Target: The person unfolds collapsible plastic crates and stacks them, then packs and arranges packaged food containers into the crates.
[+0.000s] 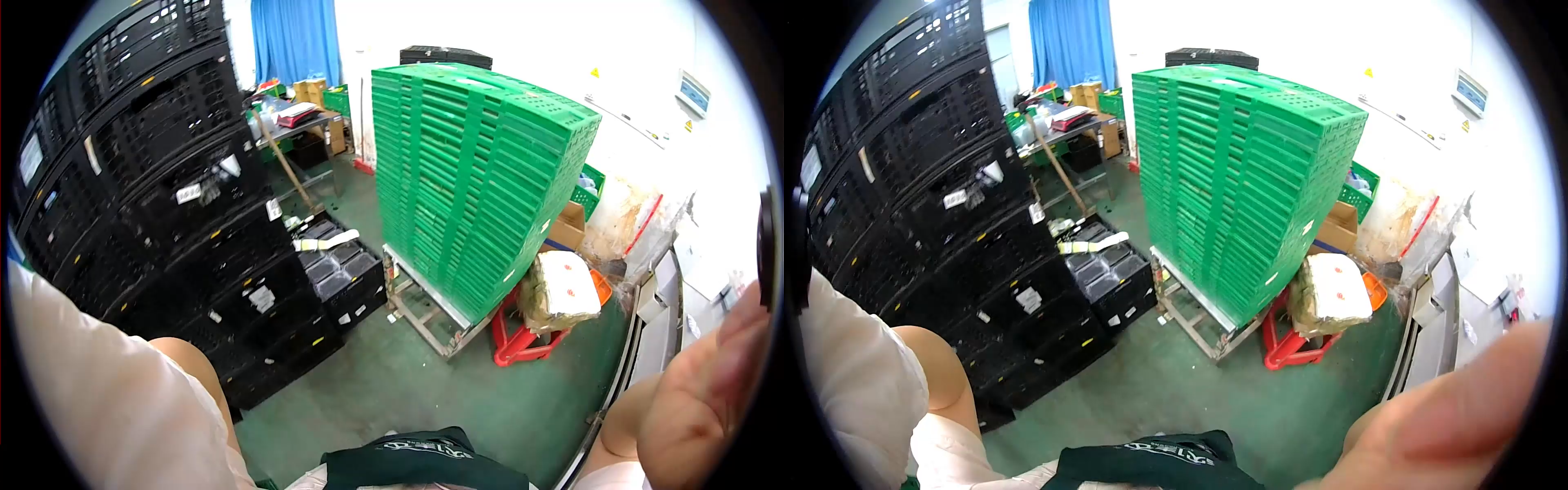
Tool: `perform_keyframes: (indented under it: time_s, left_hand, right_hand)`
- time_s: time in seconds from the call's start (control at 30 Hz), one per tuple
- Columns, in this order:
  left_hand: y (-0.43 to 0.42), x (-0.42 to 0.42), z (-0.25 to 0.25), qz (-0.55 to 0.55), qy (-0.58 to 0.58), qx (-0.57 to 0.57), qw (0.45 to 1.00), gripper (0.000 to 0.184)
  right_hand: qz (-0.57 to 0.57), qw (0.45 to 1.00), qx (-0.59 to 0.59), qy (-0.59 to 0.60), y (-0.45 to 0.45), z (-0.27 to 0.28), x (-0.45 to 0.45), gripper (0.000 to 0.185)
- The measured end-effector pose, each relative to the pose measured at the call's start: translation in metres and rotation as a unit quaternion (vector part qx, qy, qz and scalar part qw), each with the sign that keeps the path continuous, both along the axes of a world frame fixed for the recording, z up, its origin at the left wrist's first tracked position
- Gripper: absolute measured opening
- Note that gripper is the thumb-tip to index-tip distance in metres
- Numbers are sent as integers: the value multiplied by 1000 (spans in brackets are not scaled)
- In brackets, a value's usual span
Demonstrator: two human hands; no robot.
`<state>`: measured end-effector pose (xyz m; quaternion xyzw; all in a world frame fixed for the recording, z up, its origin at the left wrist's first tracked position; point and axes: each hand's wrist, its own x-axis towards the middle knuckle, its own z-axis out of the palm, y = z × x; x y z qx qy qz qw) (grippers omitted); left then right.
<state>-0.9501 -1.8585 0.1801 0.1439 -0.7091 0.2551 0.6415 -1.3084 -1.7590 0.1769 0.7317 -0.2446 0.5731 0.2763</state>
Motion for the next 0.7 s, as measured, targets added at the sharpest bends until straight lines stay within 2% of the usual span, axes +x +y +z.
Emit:
perform_keyframes:
  time_s: [0.17, 0.27, 0.33, 0.37, 0.43, 0.47, 0.5, 0.6, 0.63, 0.7]
  left_hand:
    - [-75, -31, 10, -6, 8, -22, 1000, 39]
    - [-121, -54, 14, 4, 13, -29, 999, 40]
    - [-154, -70, 16, 54, 13, -10, 998, 40]
    - [-166, -75, 13, 164, 3, 31, 986, 36]
    - [-206, -83, -3, 186, -12, 113, 976, 39]
    - [-226, -87, -8, 171, -20, 151, 974, 38]
    - [-247, -93, -17, 135, 0, 191, 972, 36]
    - [-308, -107, -27, 93, -42, 251, 963, 36]
    - [-332, -112, -27, 91, -64, 255, 961, 35]
    - [-378, -126, -26, 65, -88, 257, 960, 35]
  right_hand:
    - [-48, 997, -52, 1, -89, 31, -34, 26]
    - [-153, 988, -19, 11, -167, 40, -70, 25]
    - [-272, 959, 40, 75, -227, 37, -102, 30]
    - [-325, 938, 53, 108, -251, 35, -118, 34]
    - [-338, 913, 168, 155, -289, 31, -141, 35]
    - [-324, 898, 210, 209, -303, 26, -150, 39]
    - [-303, 906, 208, 211, -313, 20, -144, 38]
    - [-296, 881, 316, 188, -334, 46, -142, 37]
    - [-268, 861, 396, 174, -348, 68, -141, 40]
    - [-283, 809, 462, 226, -399, 97, -147, 38]
